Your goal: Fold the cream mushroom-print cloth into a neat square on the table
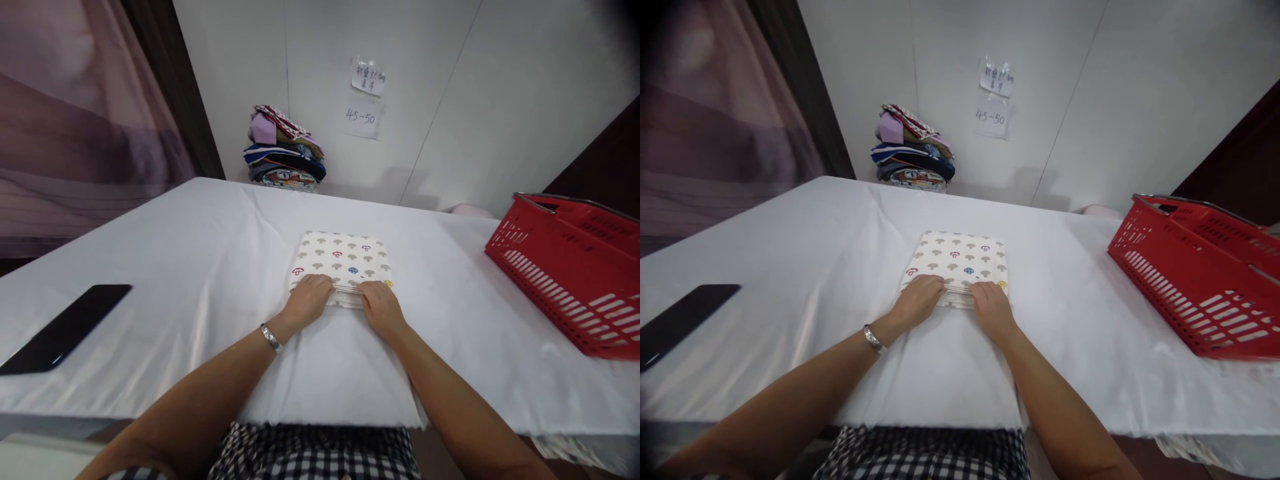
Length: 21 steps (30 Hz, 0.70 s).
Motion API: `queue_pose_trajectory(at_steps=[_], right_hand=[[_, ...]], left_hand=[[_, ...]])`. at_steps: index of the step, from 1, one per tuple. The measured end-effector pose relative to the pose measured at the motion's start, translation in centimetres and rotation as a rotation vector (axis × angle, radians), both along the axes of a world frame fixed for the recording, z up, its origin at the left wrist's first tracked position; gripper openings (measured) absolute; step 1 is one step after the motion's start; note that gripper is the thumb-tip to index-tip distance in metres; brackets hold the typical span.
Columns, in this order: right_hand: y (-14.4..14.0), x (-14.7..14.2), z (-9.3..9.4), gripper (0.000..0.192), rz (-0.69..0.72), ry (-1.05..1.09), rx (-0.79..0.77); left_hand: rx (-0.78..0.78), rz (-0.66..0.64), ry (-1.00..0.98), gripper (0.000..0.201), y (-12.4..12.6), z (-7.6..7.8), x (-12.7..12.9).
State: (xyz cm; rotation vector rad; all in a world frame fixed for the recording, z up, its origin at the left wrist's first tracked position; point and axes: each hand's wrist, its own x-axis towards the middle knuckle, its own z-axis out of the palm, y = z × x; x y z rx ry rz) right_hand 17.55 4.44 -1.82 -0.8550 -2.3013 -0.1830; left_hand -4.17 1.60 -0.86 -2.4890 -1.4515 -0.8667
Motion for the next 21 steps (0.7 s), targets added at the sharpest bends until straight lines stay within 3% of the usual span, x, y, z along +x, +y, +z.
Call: queue_pose_trajectory(at_steps=[9,21], right_hand=[[-0.3,0.6,0.4,0.032,0.008,-0.016,0.031],[-0.3,0.7,0.0,0.032,0.004,-0.030,0.045]], left_hand=[[-0.062,-0.006,-0.035,0.006,-0.3,0.2,-0.4],[-0.028,0.173,0.045,0.034,-0.2,0.1,-1.3]])
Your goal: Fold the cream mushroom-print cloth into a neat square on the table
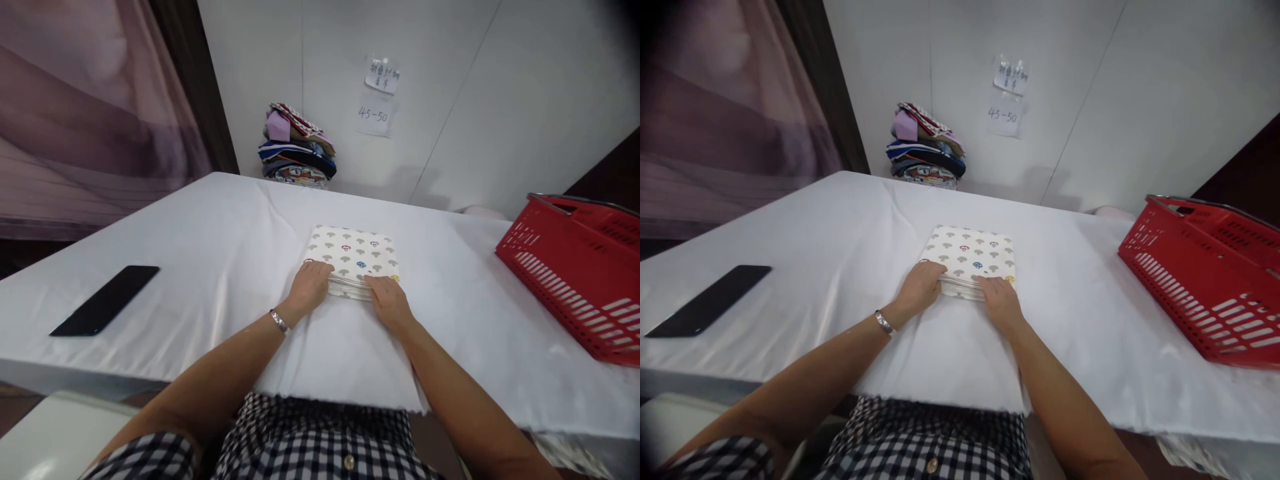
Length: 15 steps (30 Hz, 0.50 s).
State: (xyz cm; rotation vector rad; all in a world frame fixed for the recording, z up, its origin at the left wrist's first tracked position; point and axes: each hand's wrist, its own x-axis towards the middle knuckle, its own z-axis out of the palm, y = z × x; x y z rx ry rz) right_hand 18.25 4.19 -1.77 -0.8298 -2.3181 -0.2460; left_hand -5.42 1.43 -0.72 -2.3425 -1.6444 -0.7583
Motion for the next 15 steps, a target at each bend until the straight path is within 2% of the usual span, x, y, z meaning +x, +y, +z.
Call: queue_pose_trajectory(at_steps=[10,15], right_hand=[[-0.1,0.1,0.0,0.032,0.026,-0.022,-0.059],[0.0,0.8,-0.4,0.036,0.069,0.005,-0.066]], left_hand=[[-0.006,0.001,0.026,0.036,-0.3,0.3,-0.4],[-0.037,0.003,-0.081,0.039,-1.0,0.4,-1.0]])
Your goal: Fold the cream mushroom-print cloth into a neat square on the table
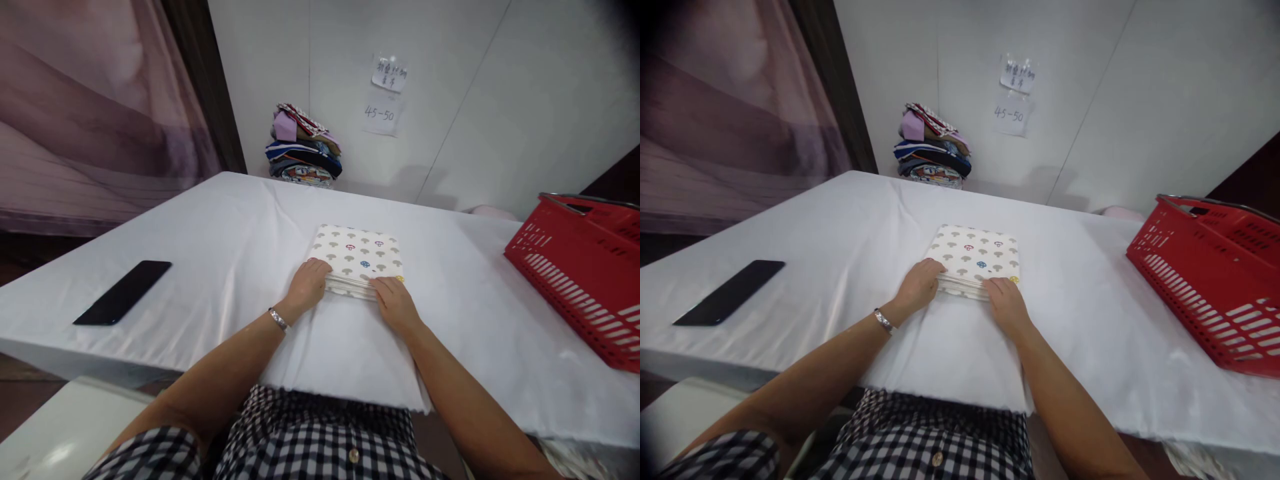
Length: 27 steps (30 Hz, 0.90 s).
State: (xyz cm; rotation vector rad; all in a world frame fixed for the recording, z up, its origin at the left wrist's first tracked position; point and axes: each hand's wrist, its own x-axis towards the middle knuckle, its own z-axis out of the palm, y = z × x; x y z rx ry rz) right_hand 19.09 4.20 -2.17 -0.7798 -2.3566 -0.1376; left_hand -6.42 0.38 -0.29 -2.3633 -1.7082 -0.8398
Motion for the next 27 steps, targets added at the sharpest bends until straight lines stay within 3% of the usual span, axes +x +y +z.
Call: queue_pose_trajectory(at_steps=[7,15,27], right_hand=[[0.1,0.2,-0.2,0.037,0.015,0.017,-0.004],[0.1,0.2,-0.3,0.036,0.026,0.046,0.008],[0.0,0.0,0.0,0.034,0.029,0.073,-0.011]], left_hand=[[0.002,0.169,-0.147,0.026,-1.6,0.2,-1.8],[-0.063,0.126,-0.427,0.024,-2.0,-0.1,-2.4],[-0.167,0.103,-0.421,0.018,-1.2,-0.2,-2.8]])
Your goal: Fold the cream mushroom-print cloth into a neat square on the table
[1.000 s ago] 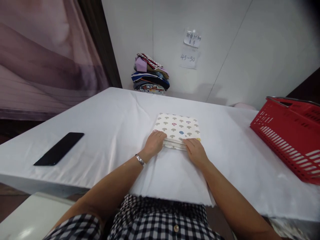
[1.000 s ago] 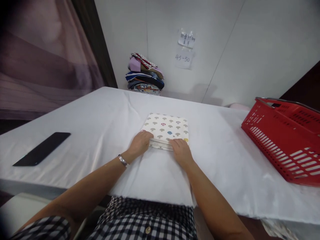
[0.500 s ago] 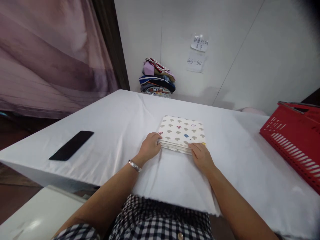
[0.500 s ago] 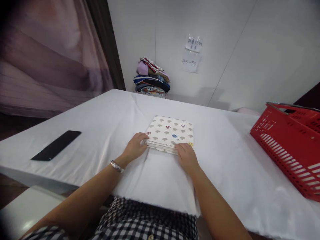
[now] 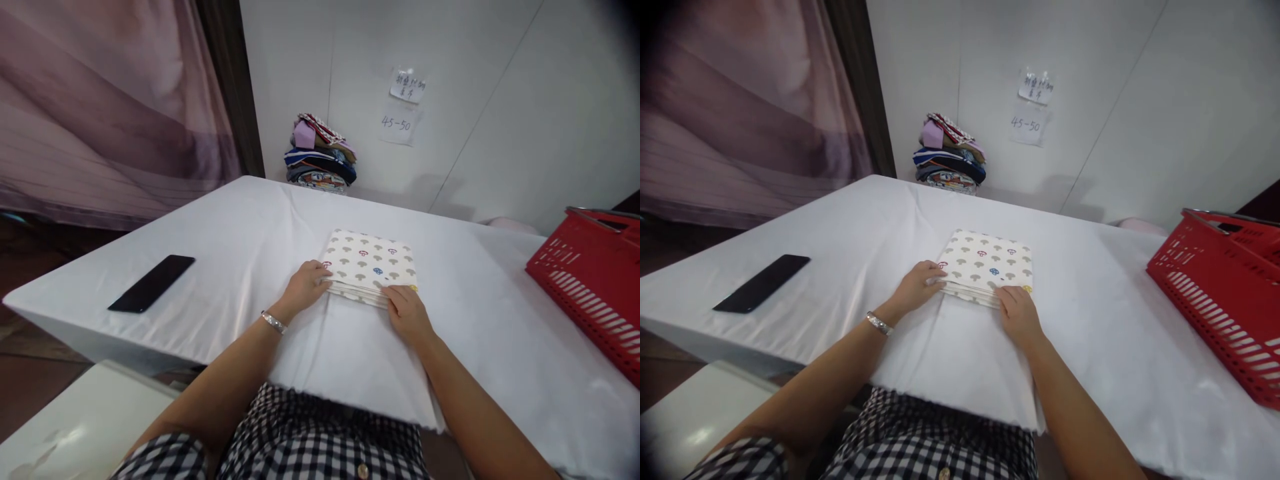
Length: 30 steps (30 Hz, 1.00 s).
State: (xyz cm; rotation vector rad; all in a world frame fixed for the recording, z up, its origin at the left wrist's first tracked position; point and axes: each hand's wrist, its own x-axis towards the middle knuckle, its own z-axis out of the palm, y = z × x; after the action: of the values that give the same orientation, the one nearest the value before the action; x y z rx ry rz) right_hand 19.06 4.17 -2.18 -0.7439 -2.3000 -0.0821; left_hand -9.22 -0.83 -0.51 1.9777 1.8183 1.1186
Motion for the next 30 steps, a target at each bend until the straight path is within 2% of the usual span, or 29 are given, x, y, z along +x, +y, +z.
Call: queue_pose_trajectory(at_steps=[8,12,20,24,30], right_hand=[[-0.3,-0.3,0.5,0.028,0.000,0.041,-0.058],[-0.4,-0.5,0.5,0.025,-0.008,0.054,-0.060],[-0.2,-0.6,0.4,0.025,-0.023,0.034,-0.054],[-0.3,-0.6,0.6,0.026,-0.009,0.026,-0.060],[-0.1,-0.4,0.4,0.024,-0.005,0.009,-0.055]], left_hand=[[-0.080,0.114,-0.125,0.024,1.3,0.3,1.1],[-0.075,0.144,-0.154,0.018,1.4,0.3,1.3],[0.032,0.110,-0.079,0.011,0.9,0.6,1.4],[0.075,0.100,-0.092,0.018,0.5,0.8,1.0],[0.054,0.050,-0.089,0.023,0.2,0.6,0.4]])
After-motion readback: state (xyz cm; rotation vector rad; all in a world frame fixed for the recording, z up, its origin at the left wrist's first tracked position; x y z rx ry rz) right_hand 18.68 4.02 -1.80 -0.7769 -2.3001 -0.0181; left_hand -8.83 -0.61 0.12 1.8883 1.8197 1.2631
